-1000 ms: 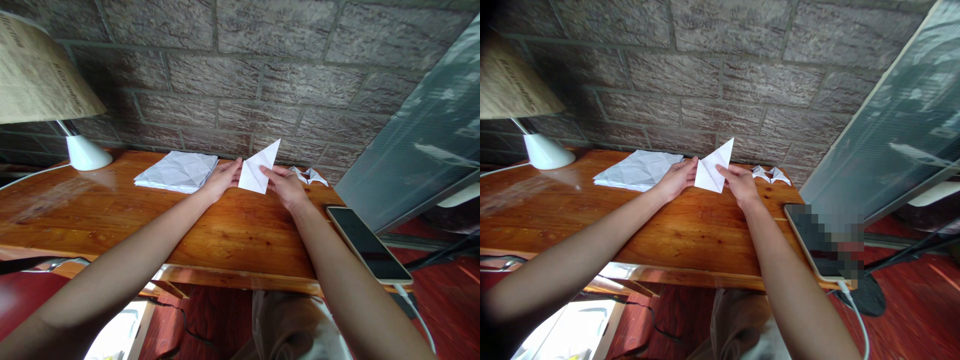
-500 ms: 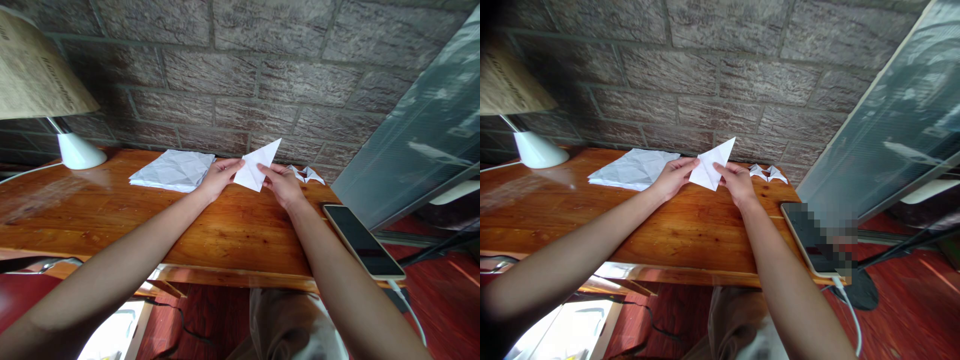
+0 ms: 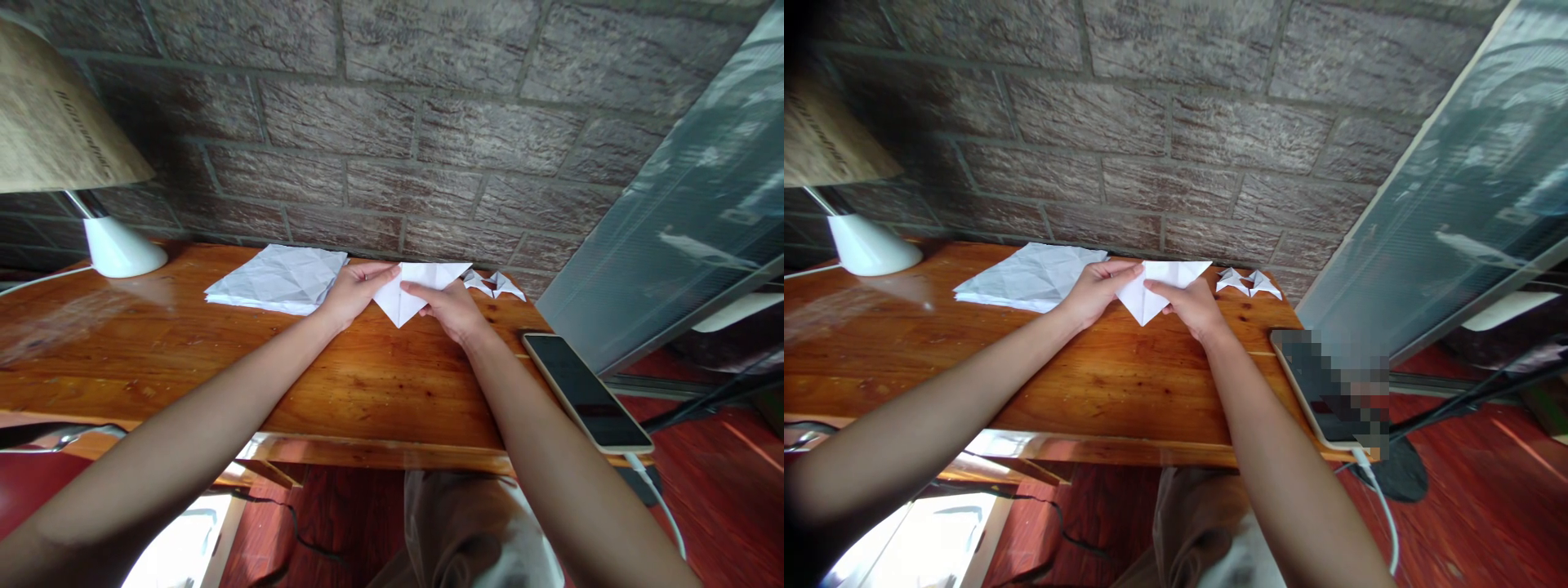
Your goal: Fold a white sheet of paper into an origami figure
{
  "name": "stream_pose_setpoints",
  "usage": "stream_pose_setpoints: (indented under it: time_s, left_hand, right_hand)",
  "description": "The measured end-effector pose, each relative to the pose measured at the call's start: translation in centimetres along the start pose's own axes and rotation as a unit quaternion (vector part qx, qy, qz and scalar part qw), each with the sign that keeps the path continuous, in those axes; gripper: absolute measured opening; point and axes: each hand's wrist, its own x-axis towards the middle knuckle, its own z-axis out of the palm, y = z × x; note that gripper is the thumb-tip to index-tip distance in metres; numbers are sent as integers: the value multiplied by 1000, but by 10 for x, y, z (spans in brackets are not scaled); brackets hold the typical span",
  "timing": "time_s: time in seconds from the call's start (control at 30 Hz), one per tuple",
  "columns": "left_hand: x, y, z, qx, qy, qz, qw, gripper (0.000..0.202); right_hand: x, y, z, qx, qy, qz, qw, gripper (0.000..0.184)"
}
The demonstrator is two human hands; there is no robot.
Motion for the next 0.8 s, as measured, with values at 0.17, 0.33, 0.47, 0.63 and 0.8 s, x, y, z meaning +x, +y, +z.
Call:
stream_pose_setpoints:
  time_s: [0.17,0.33,0.47,0.63,0.8]
  left_hand:
    - [-1,0,1,-26,-19,-26,999,50]
    - [-2,1,3,20,2,30,999,49]
    - [-5,3,3,91,15,76,993,46]
    - [-7,5,4,117,9,89,989,43]
    - [-5,4,5,98,0,81,992,41]
  right_hand:
    - [0,-1,0,9,12,-1,1000,42]
    - [1,0,1,10,-4,-9,1000,47]
    - [3,3,3,27,-8,-17,999,50]
    - [3,5,4,51,12,-25,998,52]
    - [2,4,5,61,5,-40,997,48]
